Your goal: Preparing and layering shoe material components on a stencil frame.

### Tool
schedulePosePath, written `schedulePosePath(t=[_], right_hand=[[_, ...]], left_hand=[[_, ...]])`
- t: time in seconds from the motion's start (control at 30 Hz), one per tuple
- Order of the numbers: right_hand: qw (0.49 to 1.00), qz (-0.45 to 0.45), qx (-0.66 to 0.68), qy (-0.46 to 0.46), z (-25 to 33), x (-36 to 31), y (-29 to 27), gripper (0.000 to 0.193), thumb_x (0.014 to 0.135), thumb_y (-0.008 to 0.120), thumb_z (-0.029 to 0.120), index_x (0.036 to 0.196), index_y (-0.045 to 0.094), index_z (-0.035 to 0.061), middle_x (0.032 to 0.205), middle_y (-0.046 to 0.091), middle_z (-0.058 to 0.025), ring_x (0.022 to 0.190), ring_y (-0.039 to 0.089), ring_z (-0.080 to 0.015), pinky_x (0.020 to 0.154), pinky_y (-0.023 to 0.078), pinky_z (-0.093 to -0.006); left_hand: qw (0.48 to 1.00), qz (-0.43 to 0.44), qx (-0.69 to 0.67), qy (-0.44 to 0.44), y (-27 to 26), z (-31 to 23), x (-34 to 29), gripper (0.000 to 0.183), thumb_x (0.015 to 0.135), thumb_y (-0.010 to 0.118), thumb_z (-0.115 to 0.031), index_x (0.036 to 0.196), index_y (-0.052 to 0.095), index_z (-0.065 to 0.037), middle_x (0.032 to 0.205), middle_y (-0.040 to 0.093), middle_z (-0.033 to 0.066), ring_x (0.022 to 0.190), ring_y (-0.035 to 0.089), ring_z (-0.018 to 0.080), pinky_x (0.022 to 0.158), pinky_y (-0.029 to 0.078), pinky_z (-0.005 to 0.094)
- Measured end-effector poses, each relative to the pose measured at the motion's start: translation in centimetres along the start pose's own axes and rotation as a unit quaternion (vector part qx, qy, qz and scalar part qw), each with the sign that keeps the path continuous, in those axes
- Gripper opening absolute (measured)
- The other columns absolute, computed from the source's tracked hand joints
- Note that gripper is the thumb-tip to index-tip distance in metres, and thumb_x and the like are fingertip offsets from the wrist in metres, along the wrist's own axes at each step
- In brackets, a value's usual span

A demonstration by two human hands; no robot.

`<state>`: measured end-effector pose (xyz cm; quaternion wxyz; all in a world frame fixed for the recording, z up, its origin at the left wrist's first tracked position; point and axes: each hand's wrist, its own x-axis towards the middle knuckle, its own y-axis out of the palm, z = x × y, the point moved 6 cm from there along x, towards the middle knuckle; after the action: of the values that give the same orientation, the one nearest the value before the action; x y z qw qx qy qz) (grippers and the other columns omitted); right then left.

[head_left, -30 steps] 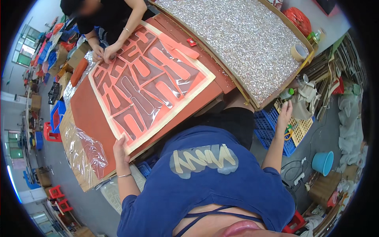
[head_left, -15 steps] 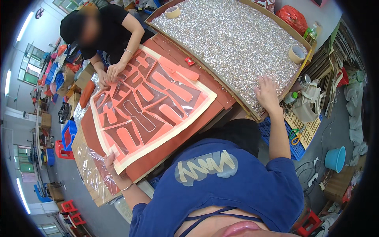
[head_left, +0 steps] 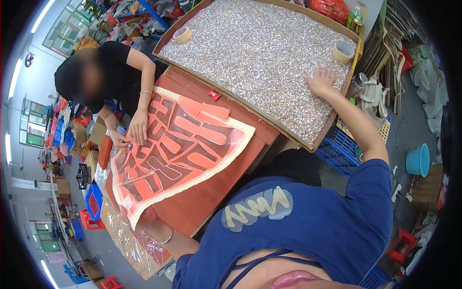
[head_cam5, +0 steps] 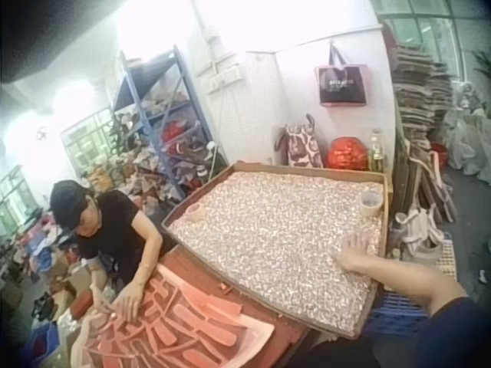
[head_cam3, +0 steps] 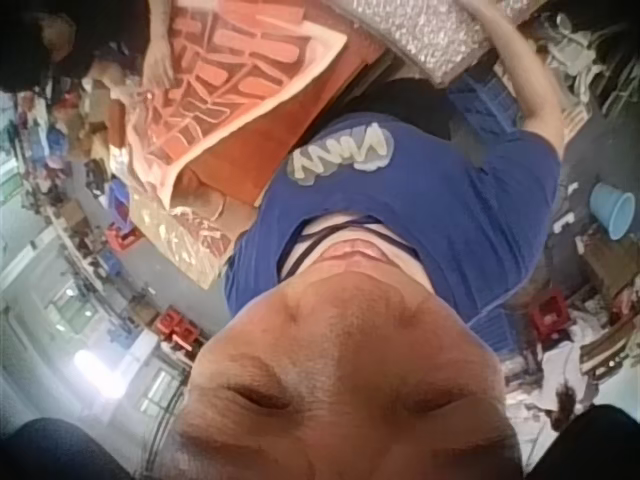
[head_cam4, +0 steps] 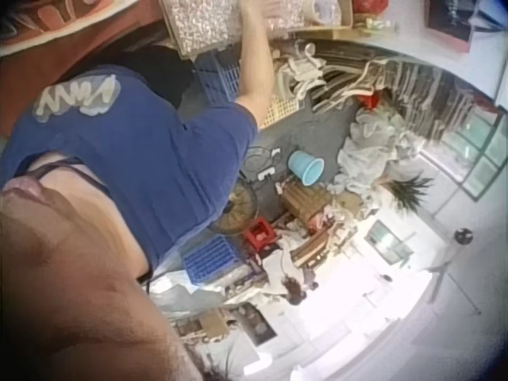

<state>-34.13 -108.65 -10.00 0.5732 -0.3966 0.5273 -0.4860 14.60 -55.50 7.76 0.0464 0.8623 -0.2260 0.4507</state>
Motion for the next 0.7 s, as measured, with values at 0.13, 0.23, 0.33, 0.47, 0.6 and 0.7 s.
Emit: schedulePosePath(t=[0.13,0.23,0.33,0.47,0.6,0.7], right_hand=[[0.960,0.007,0.094,-0.265,9.0,-6.7,2.7,0.072,0.092,0.046,0.047,0.142,0.027,-0.0020,0.149,0.018,-0.0279,0.140,0.016,-0.0401,0.113,0.014,-0.0519],[0.910,-0.034,0.081,-0.405,15.9,-11.1,4.4,0.054,0.095,0.045,0.035,0.138,0.038,0.0038,0.146,0.029,-0.0243,0.138,0.022,-0.0390,0.112,0.016,-0.0551],[0.856,-0.143,0.066,-0.492,19.7,-8.9,3.1,0.050,0.097,0.040,0.032,0.143,0.034,0.0117,0.150,0.024,-0.0183,0.141,0.015,-0.0351,0.113,0.006,-0.0564],[0.845,-0.122,-0.136,-0.502,19.8,-2.1,1.8,0.048,0.096,0.039,0.038,0.139,0.042,0.0169,0.149,0.030,-0.0154,0.140,0.019,-0.0359,0.108,0.008,-0.0663],[0.955,-0.180,-0.086,-0.219,10.6,8.5,-5.0,0.052,0.093,0.041,0.040,0.137,0.045,0.0137,0.144,0.039,-0.0174,0.138,0.025,-0.0370,0.106,0.013,-0.0663],[0.969,-0.244,-0.032,-0.010,1.4,14.2,-8.0,0.055,0.092,0.041,0.044,0.133,0.048,0.0076,0.142,0.037,-0.0254,0.135,0.028,-0.0400,0.108,0.015,-0.0615]], left_hand=[[0.923,-0.092,-0.259,-0.270,0.5,2.0,-1.1,0.034,0.091,0.050,-0.022,0.115,0.051,0.001,0.116,0.058,0.0222,0.105,0.060,0.0313,0.082,0.055,0.0431],[0.831,-0.114,-0.359,-0.409,0.7,3.4,-2.2,0.038,0.091,0.047,-0.029,0.112,0.054,0.002,0.113,0.060,0.0213,0.105,0.060,0.0320,0.085,0.053,0.0446],[0.844,-0.029,-0.317,-0.431,-0.5,4.3,-3.6,0.044,0.093,0.043,-0.031,0.118,0.054,0.005,0.112,0.062,0.0194,0.109,0.058,0.0283,0.095,0.046,0.0442],[0.804,-0.078,-0.256,-0.531,-5.2,6.5,-9.7,0.044,0.096,0.043,-0.034,0.116,0.055,0.003,0.112,0.062,0.0171,0.106,0.058,0.0227,0.095,0.045,0.0369],[0.777,-0.103,-0.082,-0.616,-10.2,7.0,-16.9,0.054,0.096,0.045,-0.049,0.110,0.059,0.001,0.103,0.063,0.0110,0.092,0.060,0.0172,0.081,0.049,0.0310],[0.731,-0.110,-0.133,-0.660,-9.9,9.0,-19.5,0.057,0.094,0.044,-0.055,0.101,0.062,-0.001,0.084,0.062,0.0041,0.075,0.058,0.0116,0.066,0.048,0.0250]])
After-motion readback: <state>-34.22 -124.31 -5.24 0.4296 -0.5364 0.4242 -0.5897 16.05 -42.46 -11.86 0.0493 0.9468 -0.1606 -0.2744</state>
